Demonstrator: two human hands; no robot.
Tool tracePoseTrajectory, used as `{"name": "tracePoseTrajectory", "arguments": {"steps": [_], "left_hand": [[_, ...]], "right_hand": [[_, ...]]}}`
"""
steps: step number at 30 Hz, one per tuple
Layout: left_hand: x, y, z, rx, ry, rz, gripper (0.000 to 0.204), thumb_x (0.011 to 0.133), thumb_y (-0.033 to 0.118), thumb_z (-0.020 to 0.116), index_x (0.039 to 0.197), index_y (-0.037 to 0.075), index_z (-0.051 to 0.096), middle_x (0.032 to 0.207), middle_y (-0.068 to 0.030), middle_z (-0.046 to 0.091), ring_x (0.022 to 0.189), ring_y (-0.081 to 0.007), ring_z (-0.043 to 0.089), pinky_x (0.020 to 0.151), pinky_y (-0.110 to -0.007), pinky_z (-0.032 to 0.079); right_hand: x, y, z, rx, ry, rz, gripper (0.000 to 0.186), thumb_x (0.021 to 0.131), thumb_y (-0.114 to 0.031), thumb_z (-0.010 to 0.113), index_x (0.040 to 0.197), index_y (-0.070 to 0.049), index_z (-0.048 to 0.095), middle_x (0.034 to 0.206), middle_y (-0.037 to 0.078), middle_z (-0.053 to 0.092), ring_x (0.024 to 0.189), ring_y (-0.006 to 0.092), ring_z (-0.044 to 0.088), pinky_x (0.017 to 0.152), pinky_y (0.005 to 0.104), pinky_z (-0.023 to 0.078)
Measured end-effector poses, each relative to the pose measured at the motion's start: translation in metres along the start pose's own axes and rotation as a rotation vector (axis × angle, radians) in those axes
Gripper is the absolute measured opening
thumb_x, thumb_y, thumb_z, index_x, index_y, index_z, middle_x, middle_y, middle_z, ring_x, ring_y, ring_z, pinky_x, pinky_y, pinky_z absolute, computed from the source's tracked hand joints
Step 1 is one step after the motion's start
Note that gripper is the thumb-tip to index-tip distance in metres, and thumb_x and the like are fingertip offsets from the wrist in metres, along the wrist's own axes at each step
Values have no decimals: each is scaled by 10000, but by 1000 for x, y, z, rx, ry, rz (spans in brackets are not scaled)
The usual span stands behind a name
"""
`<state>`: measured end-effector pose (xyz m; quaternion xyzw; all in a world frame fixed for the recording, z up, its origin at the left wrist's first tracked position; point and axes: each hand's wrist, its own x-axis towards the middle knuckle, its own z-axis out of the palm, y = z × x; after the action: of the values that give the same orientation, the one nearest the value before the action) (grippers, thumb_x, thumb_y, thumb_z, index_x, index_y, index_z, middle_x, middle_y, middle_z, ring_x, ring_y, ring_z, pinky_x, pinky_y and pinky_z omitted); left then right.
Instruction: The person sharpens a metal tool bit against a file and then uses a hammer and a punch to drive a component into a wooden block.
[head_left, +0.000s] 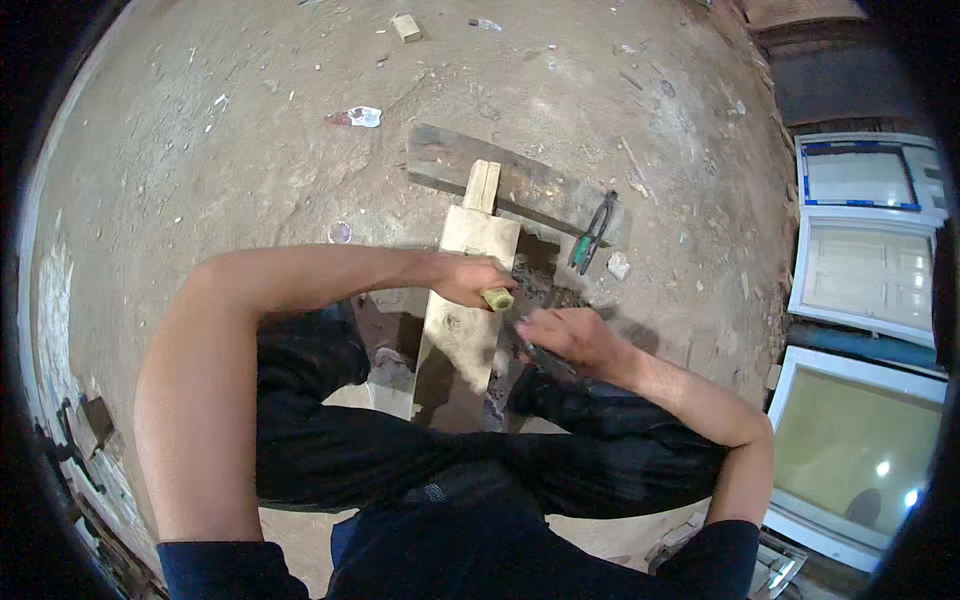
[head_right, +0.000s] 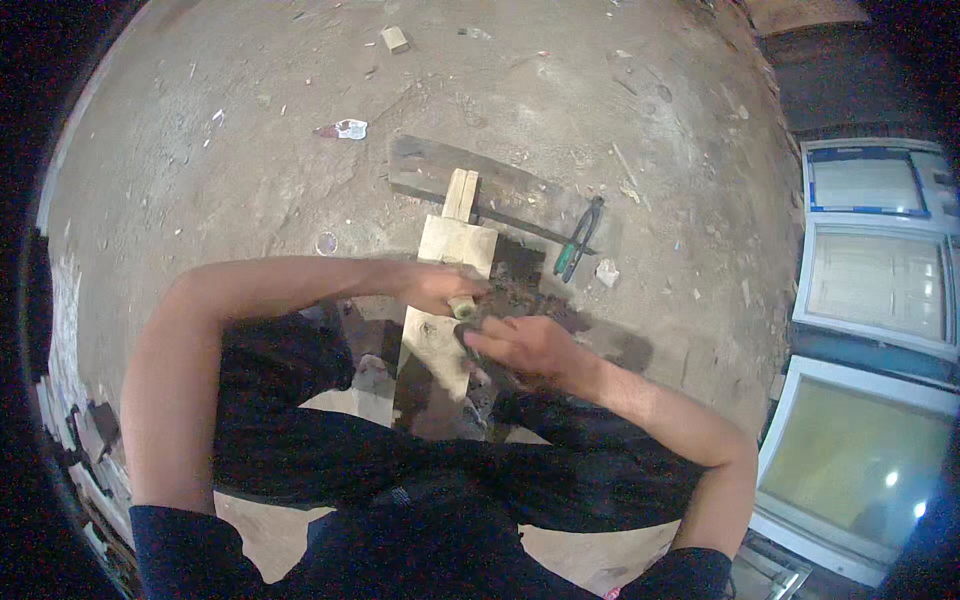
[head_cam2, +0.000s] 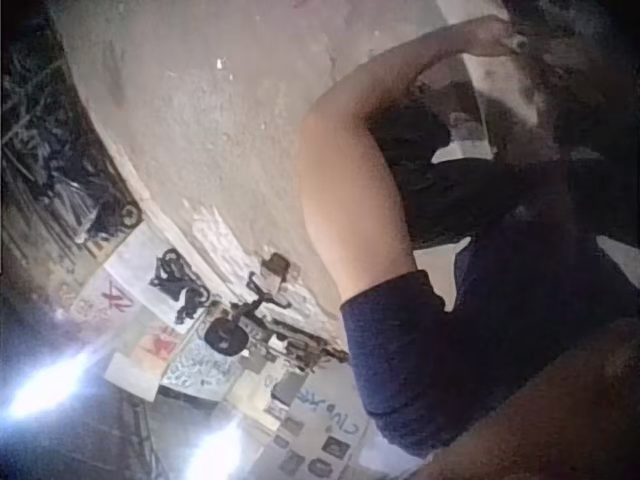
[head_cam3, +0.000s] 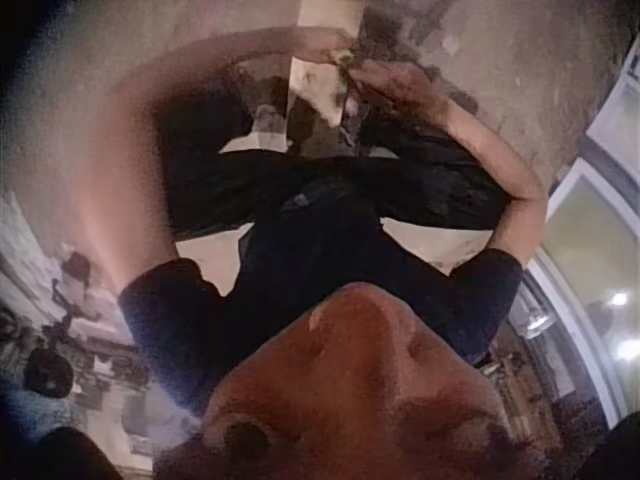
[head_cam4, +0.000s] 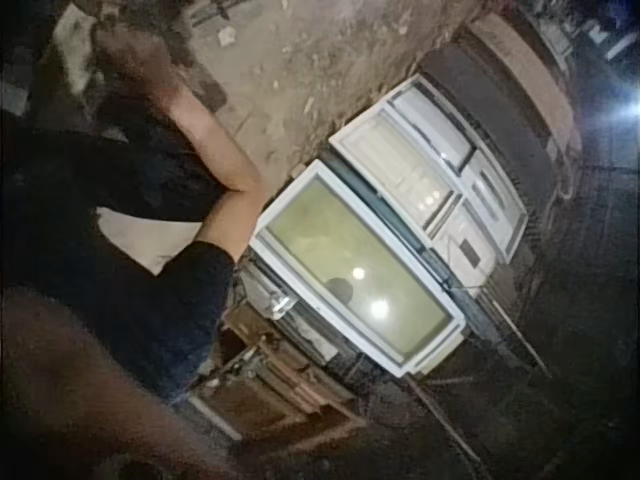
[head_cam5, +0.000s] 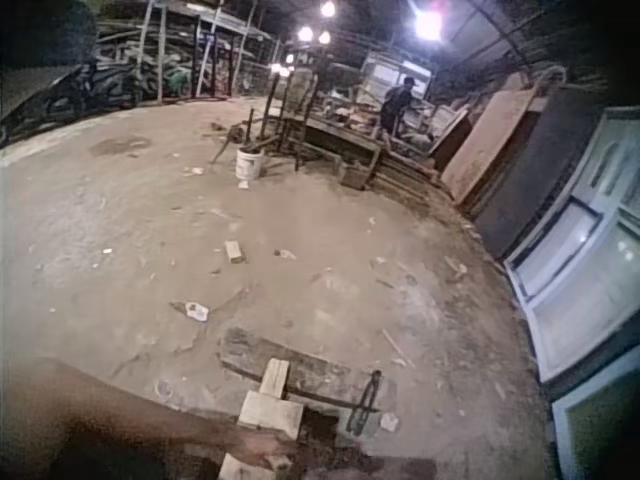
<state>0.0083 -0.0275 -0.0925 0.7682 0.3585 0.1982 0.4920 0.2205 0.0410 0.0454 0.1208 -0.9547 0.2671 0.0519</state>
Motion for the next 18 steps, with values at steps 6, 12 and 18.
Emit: {"name": "tracePoseTrajectory", "arguments": {"steps": [6, 12, 18], "left_hand": [[-1, -1, -11, 10, 76, 87, 317, 856, 208, 626, 1103, 33, 530, 984, -196, 629, 973, -379, 603, 821, -467, 462], [3, 12, -15, 19, 13, 12, 330, 830, 190, 649, 1102, 44, 532, 970, -198, 620, 952, -392, 601, 811, -471, 466], [-1, -2, -6, 3, 70, 29, 356, 815, 121, 655, 1142, 32, 545, 1021, -197, 632, 973, -389, 611, 819, -466, 472]], "right_hand": [[-7, -2, 14, -37, -27, 360, 425, 829, -186, 728, 1198, -101, 535, 858, 126, 678, 665, 300, 674, 537, 378, 528], [-6, -9, 6, 123, 128, 271, 408, 821, -149, 737, 1182, -106, 554, 875, 128, 684, 702, 328, 677, 560, 383, 528], [20, -8, -5, -93, -162, 583, 425, 845, -114, 702, 1219, -103, 500, 747, 146, 652, 613, 377, 631, 500, 405, 471]]}}
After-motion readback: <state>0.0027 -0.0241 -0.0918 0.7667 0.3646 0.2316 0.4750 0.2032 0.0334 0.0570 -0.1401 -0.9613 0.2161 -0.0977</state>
